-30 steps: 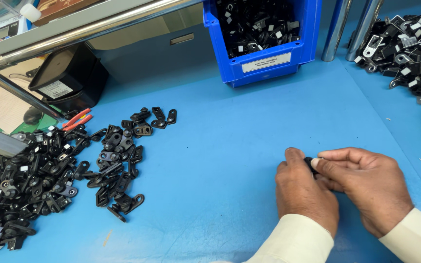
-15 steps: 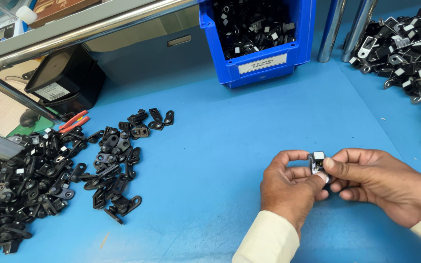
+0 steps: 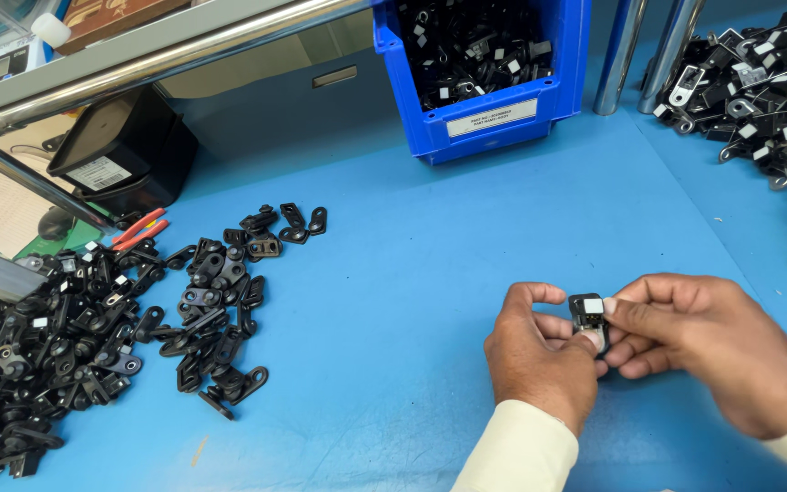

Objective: The person repeatedly picks small black plastic housings and metal clips from piles on a blue workbench, aligns and presses them together by hand, and places the assembled units into a blue bin. The process is repeated continuously with no tools used.

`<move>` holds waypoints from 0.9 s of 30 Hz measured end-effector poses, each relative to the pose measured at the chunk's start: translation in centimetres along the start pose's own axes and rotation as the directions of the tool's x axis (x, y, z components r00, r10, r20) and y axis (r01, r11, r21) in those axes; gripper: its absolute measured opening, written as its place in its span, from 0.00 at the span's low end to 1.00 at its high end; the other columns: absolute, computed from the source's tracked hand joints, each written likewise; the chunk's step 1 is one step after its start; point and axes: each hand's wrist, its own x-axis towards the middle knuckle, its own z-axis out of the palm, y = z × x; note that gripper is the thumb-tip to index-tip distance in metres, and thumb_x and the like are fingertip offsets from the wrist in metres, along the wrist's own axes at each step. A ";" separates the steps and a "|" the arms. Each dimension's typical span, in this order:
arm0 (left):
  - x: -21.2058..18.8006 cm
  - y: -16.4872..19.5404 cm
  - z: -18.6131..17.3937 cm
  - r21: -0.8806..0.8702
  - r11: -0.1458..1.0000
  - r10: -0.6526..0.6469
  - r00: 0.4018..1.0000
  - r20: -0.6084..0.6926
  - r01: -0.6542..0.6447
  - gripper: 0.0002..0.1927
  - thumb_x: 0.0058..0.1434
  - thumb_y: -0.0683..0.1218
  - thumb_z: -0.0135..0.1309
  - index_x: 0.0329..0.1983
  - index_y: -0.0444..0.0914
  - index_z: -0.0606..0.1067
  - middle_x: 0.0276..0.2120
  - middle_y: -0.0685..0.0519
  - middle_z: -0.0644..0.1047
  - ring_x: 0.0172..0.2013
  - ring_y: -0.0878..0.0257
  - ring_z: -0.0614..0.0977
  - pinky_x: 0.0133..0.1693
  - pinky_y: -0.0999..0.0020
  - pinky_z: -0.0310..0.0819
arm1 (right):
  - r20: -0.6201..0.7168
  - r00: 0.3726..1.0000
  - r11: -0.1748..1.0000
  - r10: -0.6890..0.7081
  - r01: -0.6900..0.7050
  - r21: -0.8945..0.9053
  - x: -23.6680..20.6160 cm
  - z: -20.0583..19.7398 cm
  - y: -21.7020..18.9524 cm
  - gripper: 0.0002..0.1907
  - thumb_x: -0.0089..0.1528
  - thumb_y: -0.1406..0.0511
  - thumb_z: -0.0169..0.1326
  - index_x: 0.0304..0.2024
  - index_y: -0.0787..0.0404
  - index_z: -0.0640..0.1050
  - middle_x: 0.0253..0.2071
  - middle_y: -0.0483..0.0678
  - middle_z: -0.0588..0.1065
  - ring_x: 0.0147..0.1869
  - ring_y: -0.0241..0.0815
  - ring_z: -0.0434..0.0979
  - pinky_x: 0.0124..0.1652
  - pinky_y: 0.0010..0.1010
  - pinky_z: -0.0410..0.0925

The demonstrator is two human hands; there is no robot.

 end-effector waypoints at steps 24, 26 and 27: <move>-1.5 -0.4 0.6 -0.070 0.998 0.002 0.997 -0.080 -0.007 0.19 0.55 0.34 0.60 0.49 0.41 0.77 0.31 0.55 0.79 0.28 0.67 0.83 0.30 0.73 0.81 | -0.070 0.997 0.990 0.020 -0.010 0.139 -3.2 0.6 2.4 0.13 0.68 0.65 0.58 0.48 0.72 0.81 0.38 0.56 0.82 0.38 0.42 0.78 0.38 0.32 0.72; -2.0 -0.4 0.8 -0.074 0.997 0.002 0.990 -0.141 -0.012 0.18 0.55 0.34 0.60 0.49 0.41 0.77 0.30 0.55 0.78 0.28 0.67 0.83 0.30 0.73 0.81 | -0.164 0.983 0.995 -0.087 0.093 0.034 -4.1 1.7 2.4 0.12 0.67 0.65 0.59 0.48 0.69 0.82 0.38 0.55 0.82 0.39 0.42 0.80 0.37 0.31 0.73; -2.1 -0.3 1.1 -0.112 0.994 -0.014 0.987 -0.157 -0.004 0.18 0.55 0.34 0.59 0.48 0.41 0.77 0.30 0.55 0.79 0.28 0.67 0.83 0.30 0.73 0.82 | -0.211 0.960 0.980 -0.186 0.168 -0.102 -4.8 2.1 2.6 0.12 0.66 0.65 0.59 0.48 0.66 0.83 0.38 0.53 0.82 0.39 0.42 0.83 0.37 0.30 0.74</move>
